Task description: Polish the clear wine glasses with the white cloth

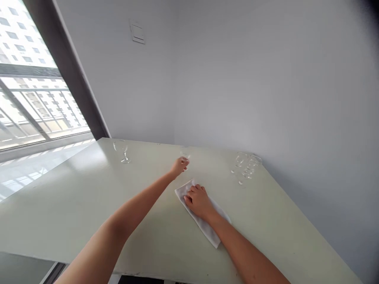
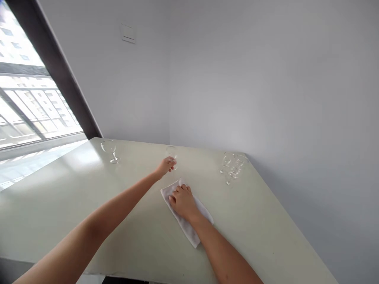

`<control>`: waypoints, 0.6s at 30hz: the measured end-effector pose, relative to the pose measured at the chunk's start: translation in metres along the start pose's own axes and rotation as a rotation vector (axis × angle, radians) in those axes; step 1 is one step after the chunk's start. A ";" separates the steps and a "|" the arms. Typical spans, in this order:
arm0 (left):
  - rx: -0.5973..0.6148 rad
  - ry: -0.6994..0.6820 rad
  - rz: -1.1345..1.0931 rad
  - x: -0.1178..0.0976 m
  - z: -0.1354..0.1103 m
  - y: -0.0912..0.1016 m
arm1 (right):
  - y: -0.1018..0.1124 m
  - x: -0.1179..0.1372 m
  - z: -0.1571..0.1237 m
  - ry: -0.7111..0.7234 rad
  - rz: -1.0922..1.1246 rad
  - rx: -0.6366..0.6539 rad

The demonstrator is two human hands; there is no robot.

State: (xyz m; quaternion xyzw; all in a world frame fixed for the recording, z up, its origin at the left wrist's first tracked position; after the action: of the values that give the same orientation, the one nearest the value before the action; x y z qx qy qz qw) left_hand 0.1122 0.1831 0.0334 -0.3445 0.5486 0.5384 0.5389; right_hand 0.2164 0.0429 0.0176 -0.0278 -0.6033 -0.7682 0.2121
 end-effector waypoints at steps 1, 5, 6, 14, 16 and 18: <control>-0.053 0.000 0.024 0.002 -0.010 0.027 | 0.000 0.000 0.000 0.005 0.001 0.002; -0.280 0.039 0.110 0.016 -0.050 0.131 | -0.003 -0.001 -0.001 0.013 0.007 -0.009; -0.337 0.057 0.128 0.021 -0.058 0.155 | -0.003 -0.001 -0.001 0.016 0.011 -0.013; -0.586 0.170 0.190 0.051 -0.086 0.268 | -0.007 -0.003 -0.001 0.021 0.035 -0.031; -0.595 0.183 0.186 0.057 -0.085 0.275 | -0.008 -0.003 -0.001 0.016 0.040 -0.025; -0.603 0.192 0.182 0.063 -0.082 0.279 | -0.008 -0.003 -0.001 0.014 0.048 -0.022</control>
State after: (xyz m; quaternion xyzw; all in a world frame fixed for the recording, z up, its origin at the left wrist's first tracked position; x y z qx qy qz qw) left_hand -0.1849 0.1677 0.0205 -0.4872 0.4413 0.6877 0.3081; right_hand 0.2167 0.0440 0.0089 -0.0391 -0.5926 -0.7696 0.2344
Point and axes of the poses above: each hand's wrist, its own z-axis towards the middle knuckle, its own y-axis out of the back of the hand, x = y × z, the point moved 4 cm from there along z, towards the middle knuckle, and after that the axes turned 13 degrees about -y, right-handed, at the moved point
